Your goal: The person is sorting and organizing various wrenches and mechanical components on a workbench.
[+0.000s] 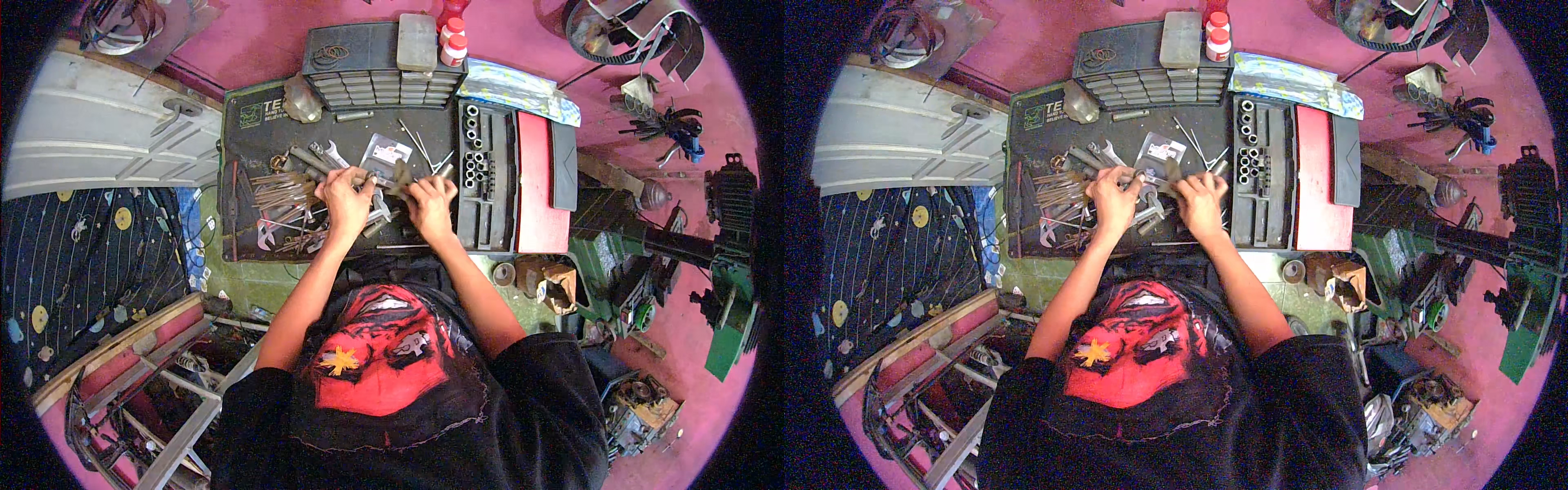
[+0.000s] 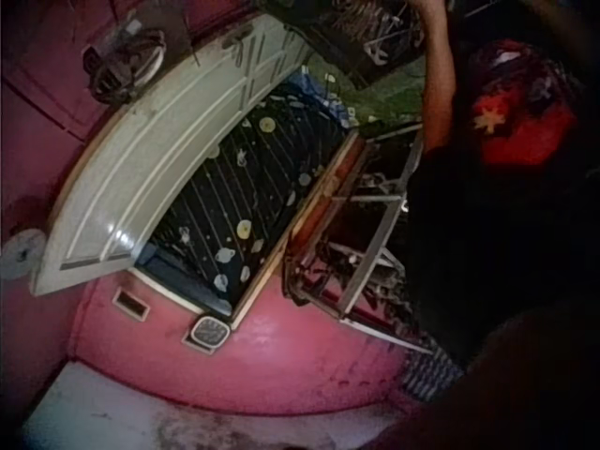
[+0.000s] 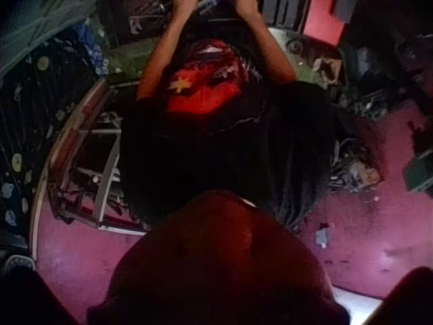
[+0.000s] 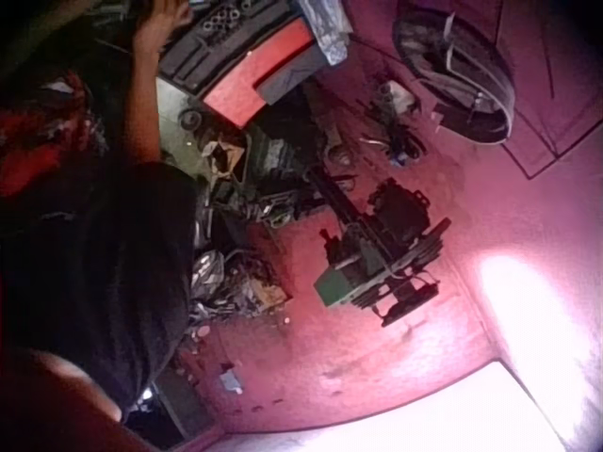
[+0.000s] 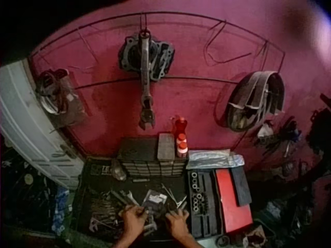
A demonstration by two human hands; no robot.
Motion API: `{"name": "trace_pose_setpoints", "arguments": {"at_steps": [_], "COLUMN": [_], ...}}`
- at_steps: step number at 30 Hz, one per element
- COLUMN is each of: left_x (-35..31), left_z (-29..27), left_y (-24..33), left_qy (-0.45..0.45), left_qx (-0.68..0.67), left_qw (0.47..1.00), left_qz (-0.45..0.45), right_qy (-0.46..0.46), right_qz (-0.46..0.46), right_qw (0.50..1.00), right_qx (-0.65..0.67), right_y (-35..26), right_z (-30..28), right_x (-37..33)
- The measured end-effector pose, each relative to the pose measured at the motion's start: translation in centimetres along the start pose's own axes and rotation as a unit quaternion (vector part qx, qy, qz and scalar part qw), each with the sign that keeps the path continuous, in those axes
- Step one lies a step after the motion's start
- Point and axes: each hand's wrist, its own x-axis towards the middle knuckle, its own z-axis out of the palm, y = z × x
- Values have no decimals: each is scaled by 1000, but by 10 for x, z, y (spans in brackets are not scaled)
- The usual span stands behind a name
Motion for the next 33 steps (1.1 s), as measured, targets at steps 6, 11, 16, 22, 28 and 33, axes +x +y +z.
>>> {"name": "trace_pose_setpoints", "arguments": {"at_steps": [6, 11, 16, 22, 28, 33], "left_x": [1, 3, 6, 10, 9, 4], "left_z": [6, 8, 3, -15, -19, -16], "left_y": [0, -7, -18, -19, -9, -1], "left_qy": [-5, 1, -22, -83, -48, -29], "left_qx": [-13, 3, 9, 30, 16, -42], "left_qw": [1000, 1000, 998, 988, 979, 984], "left_qz": [-1, -9, 52, 127, 196, 173], "right_qy": [-43, -54, -63, -47, -41, -29], "right_qz": [62, 68, 84, 97, 120, 160], "right_qw": [997, 995, 993, 993, 992, 987], "right_qx": [-34, -47, -49, -36, -22, -18], "right_y": [39, 37, 36, 32, 31, 12], "right_z": [8, 8, 7, 7, -1, -16], "right_x": [-38, -34, -33, -31, -29, -23]}}
